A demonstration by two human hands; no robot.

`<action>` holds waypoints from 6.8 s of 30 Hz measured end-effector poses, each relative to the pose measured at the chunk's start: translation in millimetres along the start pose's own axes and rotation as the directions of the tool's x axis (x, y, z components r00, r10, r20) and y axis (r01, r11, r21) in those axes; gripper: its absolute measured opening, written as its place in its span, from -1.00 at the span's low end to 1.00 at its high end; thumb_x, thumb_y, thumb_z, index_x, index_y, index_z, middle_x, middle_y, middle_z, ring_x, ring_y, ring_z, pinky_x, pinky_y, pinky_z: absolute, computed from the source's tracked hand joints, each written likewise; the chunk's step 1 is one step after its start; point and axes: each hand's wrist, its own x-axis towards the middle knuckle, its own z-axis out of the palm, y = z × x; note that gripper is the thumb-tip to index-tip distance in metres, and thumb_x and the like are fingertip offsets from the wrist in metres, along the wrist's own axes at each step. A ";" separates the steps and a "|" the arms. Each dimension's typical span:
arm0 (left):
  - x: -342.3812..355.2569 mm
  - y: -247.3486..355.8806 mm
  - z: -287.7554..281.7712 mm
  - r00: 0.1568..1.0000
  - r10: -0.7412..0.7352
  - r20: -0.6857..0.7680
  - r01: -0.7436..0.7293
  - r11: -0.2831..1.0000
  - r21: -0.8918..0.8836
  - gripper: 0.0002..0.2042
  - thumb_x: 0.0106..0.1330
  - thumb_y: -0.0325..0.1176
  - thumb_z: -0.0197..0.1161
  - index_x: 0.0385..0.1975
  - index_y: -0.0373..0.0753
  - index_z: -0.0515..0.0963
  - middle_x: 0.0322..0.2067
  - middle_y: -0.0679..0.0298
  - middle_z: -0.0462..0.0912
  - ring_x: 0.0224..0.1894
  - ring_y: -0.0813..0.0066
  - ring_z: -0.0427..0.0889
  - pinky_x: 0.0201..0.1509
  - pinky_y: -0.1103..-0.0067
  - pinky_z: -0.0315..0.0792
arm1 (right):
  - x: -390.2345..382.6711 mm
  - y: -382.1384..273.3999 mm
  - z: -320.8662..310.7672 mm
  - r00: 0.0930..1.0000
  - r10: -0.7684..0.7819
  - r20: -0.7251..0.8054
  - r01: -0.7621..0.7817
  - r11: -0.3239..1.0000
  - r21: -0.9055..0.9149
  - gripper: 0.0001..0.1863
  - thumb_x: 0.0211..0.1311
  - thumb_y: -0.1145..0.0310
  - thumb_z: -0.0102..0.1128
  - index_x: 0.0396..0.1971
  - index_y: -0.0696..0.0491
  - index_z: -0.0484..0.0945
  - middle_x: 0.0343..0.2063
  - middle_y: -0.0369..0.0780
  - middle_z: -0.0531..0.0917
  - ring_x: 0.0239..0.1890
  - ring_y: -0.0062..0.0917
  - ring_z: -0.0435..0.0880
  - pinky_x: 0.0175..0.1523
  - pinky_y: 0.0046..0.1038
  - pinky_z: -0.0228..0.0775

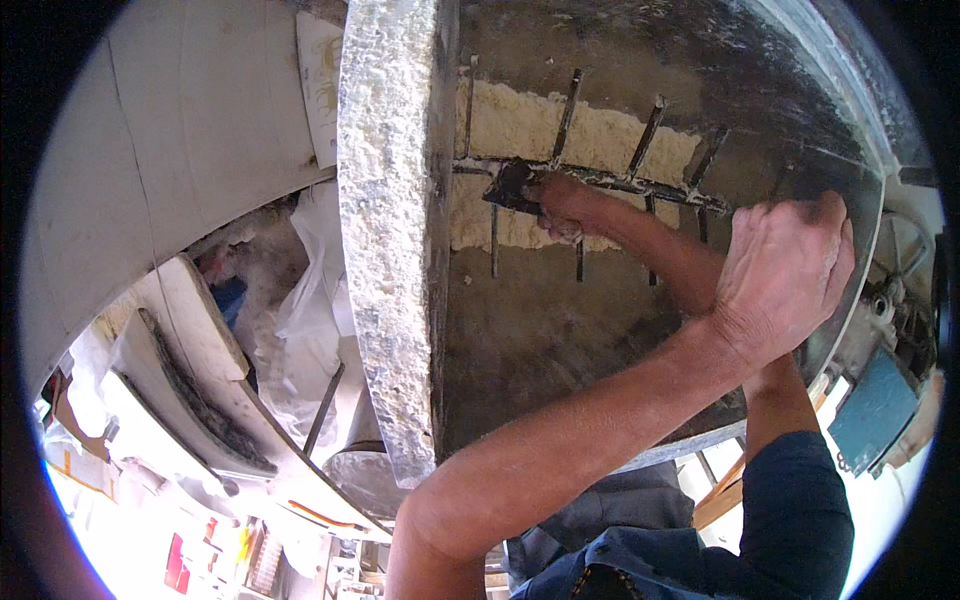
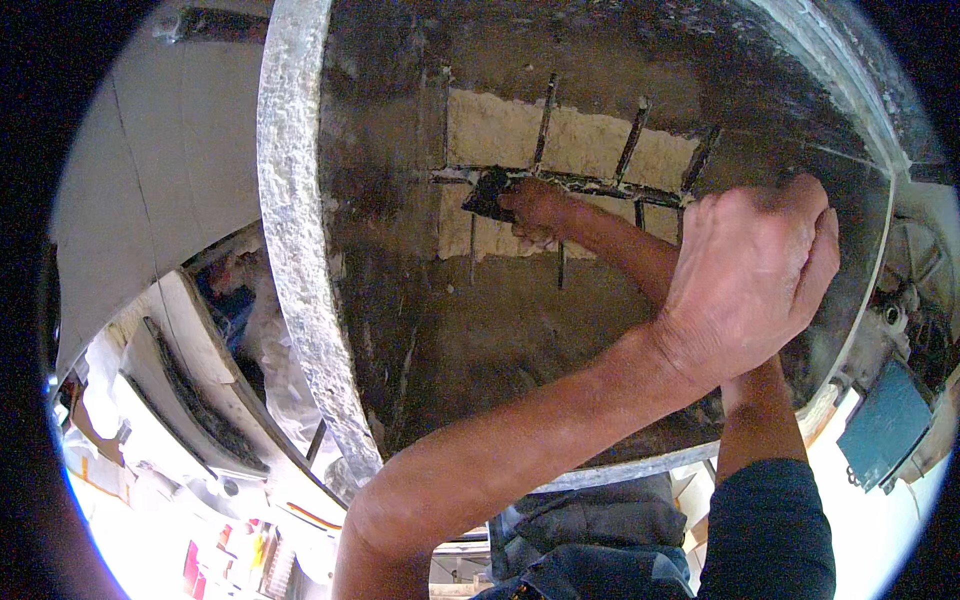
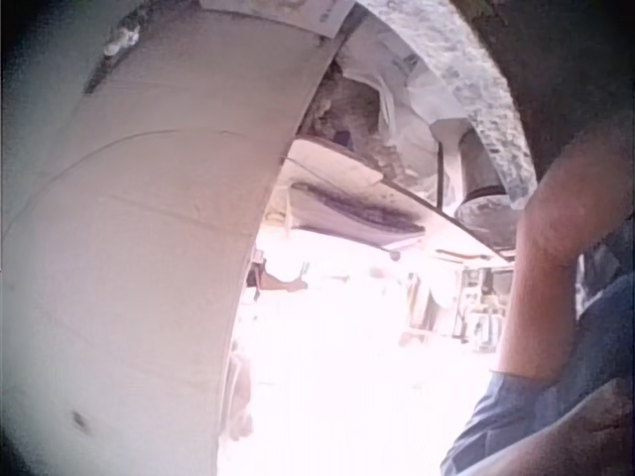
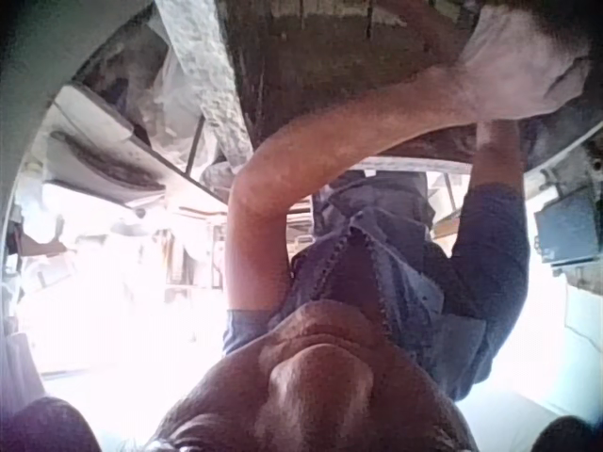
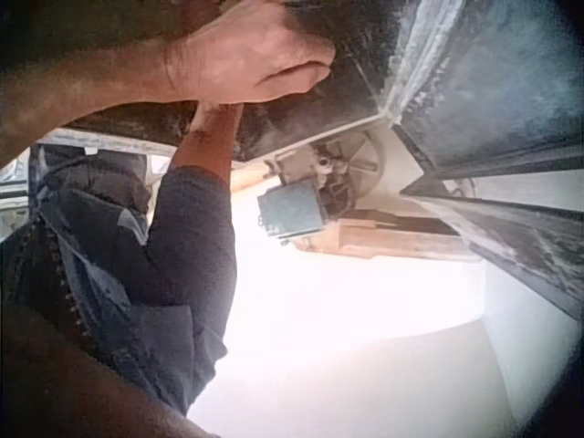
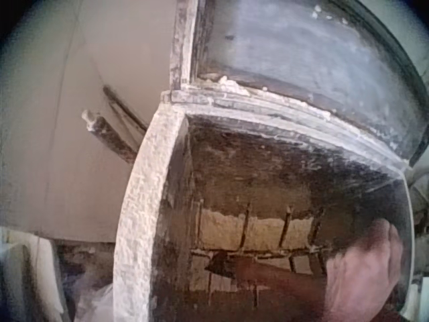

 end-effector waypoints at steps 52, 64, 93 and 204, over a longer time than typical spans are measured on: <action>12.5 -1.0 -10.5 0.999 0.023 -0.030 -0.025 0.998 -0.054 -0.85 0.40 -0.42 0.23 -0.40 -0.29 0.47 -0.52 0.02 0.66 -0.44 -0.09 0.70 -0.33 0.15 0.55 | -6.0 48.6 47.3 0.705 -0.695 0.139 0.253 0.063 -0.966 -0.54 0.40 0.52 0.13 0.21 0.47 0.38 -0.53 -0.05 0.68 -0.50 -0.28 0.76 -0.51 -0.22 0.56; 1.2 -2.1 -2.6 0.999 0.041 -0.021 -0.042 0.999 -0.028 -0.86 0.39 -0.40 0.25 -0.40 -0.29 0.50 -0.54 -0.01 0.64 -0.49 -0.12 0.68 -0.37 0.12 0.53 | -52.3 11.6 24.6 0.808 -0.565 -0.165 -0.062 0.196 -0.979 -0.43 0.25 0.53 0.24 0.25 0.34 0.38 -0.41 0.00 0.75 -0.36 -0.14 0.81 -0.34 -0.09 0.63; 12.8 0.7 -14.8 0.999 0.030 -0.013 -0.030 1.000 -0.003 -0.83 0.42 -0.37 0.20 -0.40 -0.30 0.49 -0.54 -0.01 0.67 -0.45 -0.11 0.71 -0.33 0.09 0.53 | -38.9 60.5 -46.4 0.839 -0.532 -0.113 0.097 0.350 -0.932 -0.74 0.40 0.32 0.23 -0.08 0.21 0.60 -0.41 0.07 0.68 -0.30 0.03 0.72 -0.18 0.03 0.57; -79.0 -7.5 40.0 0.863 -0.033 0.503 0.007 0.999 0.053 -0.85 0.36 -0.37 0.31 -0.36 -0.24 0.49 -0.56 0.07 0.59 -0.48 -0.01 0.69 -0.35 0.15 0.58 | -99.7 228.9 -333.9 0.912 -0.389 0.131 -0.012 -0.345 -0.938 -0.74 0.22 0.36 0.27 -0.12 0.12 0.63 -0.17 -0.07 0.74 -0.17 -0.16 0.75 -0.17 -0.02 0.60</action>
